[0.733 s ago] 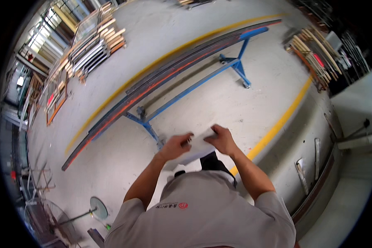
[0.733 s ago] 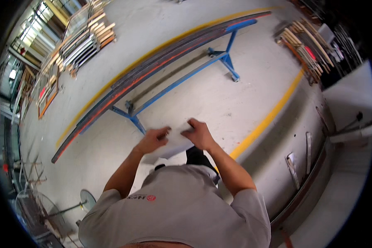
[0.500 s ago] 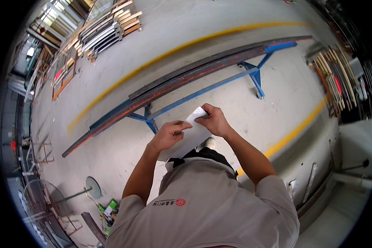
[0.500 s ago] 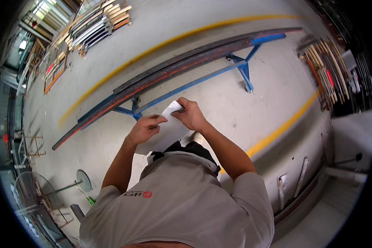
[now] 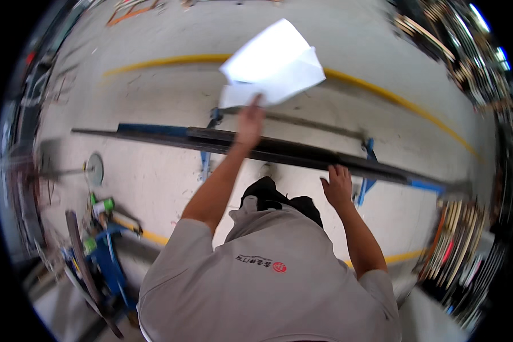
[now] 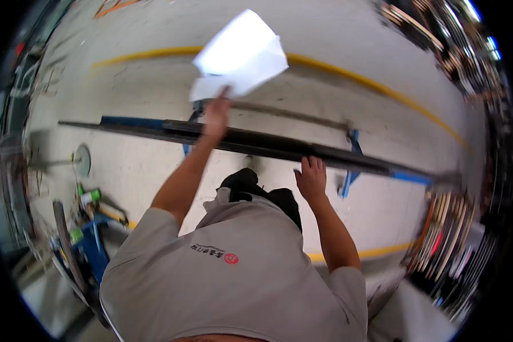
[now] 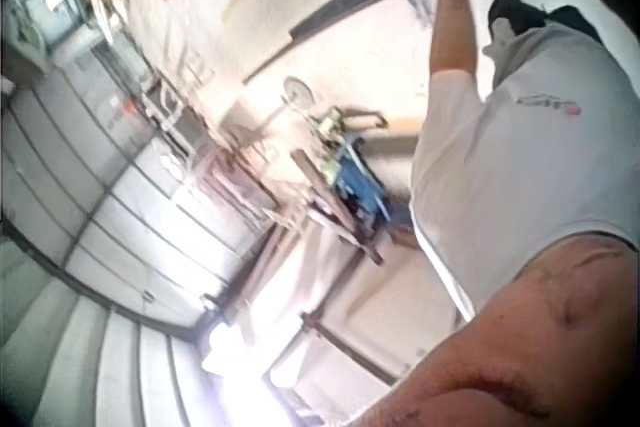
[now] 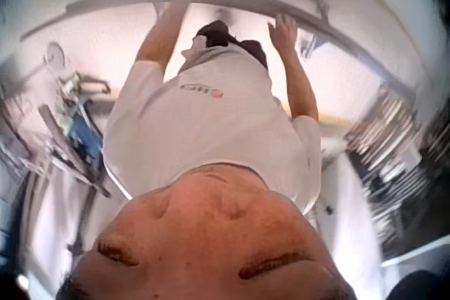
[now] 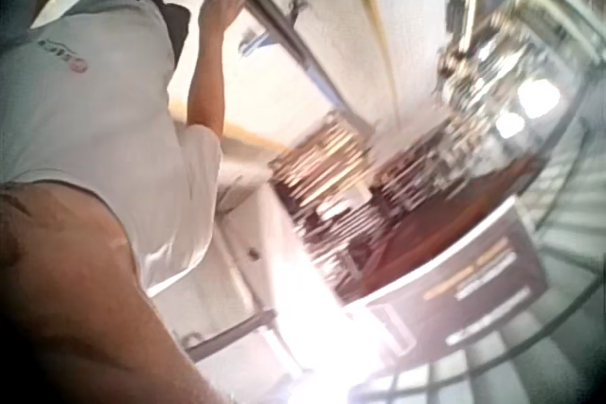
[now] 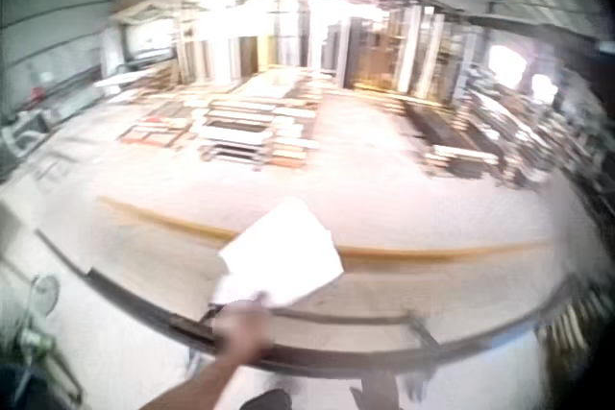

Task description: The person uses a power drill to drive screws into a black metal frame, then uses a spreader clamp to hold or adjust the frame parts, and finally picks up and moves metal bars within the workshop.

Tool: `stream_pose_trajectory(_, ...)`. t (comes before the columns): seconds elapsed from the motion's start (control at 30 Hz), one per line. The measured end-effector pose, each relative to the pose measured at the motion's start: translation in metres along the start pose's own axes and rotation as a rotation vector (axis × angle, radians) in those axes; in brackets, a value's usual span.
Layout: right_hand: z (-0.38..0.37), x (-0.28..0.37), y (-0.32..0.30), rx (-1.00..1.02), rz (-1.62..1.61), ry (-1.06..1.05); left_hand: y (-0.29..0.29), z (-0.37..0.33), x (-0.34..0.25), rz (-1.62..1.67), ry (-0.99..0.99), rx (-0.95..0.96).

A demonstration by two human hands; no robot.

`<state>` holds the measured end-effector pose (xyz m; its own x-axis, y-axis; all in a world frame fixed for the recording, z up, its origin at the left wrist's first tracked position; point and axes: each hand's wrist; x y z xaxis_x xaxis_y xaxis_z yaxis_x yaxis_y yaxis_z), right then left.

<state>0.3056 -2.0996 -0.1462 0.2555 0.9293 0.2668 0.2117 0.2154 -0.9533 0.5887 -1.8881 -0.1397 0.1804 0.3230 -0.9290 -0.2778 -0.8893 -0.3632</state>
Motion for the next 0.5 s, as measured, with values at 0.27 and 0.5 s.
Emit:
stream_pose_trajectory(0.27, -0.066, -0.036, 0.029, 0.221, 0.082, -0.484, 0.145, 0.041, 0.068, -0.780, 0.289, 0.029)
stream_pose_trajectory(0.5, -0.059, -0.095, 0.018, 0.407, 0.128, -0.664, 0.125, 0.048, 0.031, -1.045, 0.118, 0.018)
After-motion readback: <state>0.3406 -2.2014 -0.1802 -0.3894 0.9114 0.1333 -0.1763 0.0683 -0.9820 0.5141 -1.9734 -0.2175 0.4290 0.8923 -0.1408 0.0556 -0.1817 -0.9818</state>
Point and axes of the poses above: each hand's wrist, its own z-axis away from the middle knuckle, its own y-axis out of the palm, x = y × z, and after that the axes turned 5 degrees about -x, right-handed
